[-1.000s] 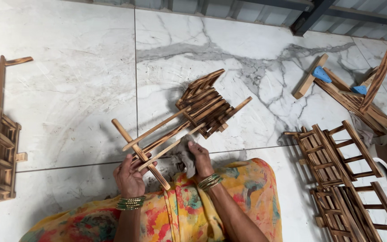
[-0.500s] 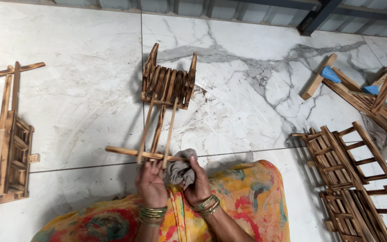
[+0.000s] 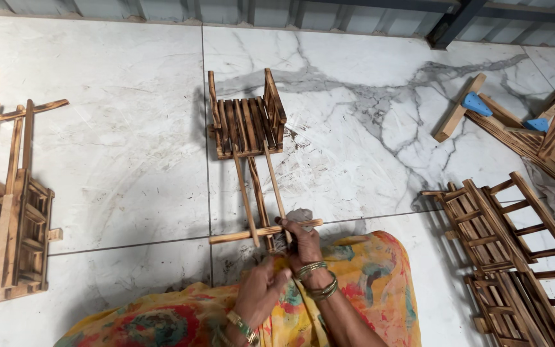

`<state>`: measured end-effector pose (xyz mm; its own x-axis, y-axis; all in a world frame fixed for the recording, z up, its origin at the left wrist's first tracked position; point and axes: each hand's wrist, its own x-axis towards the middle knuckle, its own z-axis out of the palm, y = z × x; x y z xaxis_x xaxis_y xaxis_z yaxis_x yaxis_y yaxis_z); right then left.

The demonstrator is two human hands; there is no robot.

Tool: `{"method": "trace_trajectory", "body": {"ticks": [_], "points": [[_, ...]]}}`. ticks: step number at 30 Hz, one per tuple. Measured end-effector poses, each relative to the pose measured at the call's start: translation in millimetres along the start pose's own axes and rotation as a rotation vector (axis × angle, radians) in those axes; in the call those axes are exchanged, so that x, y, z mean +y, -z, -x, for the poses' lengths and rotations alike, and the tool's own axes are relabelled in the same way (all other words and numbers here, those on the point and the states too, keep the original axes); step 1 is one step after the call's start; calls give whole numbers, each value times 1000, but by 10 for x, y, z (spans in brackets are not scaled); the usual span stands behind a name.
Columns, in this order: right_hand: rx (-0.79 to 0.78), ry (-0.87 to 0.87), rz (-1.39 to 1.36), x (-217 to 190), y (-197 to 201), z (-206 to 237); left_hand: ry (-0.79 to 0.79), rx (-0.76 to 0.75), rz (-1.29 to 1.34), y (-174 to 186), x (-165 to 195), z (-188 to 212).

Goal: The person sits on the floor and rubs down small wooden chair frames with a cloth-like abrasive pad, turning each frame over and working different sides and slats. Finished frames are set aside with a pile of similar wooden chair frames nearby.

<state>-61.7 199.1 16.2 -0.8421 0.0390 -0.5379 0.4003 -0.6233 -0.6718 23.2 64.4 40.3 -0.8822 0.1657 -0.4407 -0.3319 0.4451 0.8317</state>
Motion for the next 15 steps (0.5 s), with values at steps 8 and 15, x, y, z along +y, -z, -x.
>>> {"method": "trace_trajectory", "body": {"ticks": [8,15], "points": [[-161,98,249,-396,296,-243,-188,637,-56,1079,241,-363],[-182,4,309,-770,529,-575,-344,919,-624,1944,242,-1099]]}}
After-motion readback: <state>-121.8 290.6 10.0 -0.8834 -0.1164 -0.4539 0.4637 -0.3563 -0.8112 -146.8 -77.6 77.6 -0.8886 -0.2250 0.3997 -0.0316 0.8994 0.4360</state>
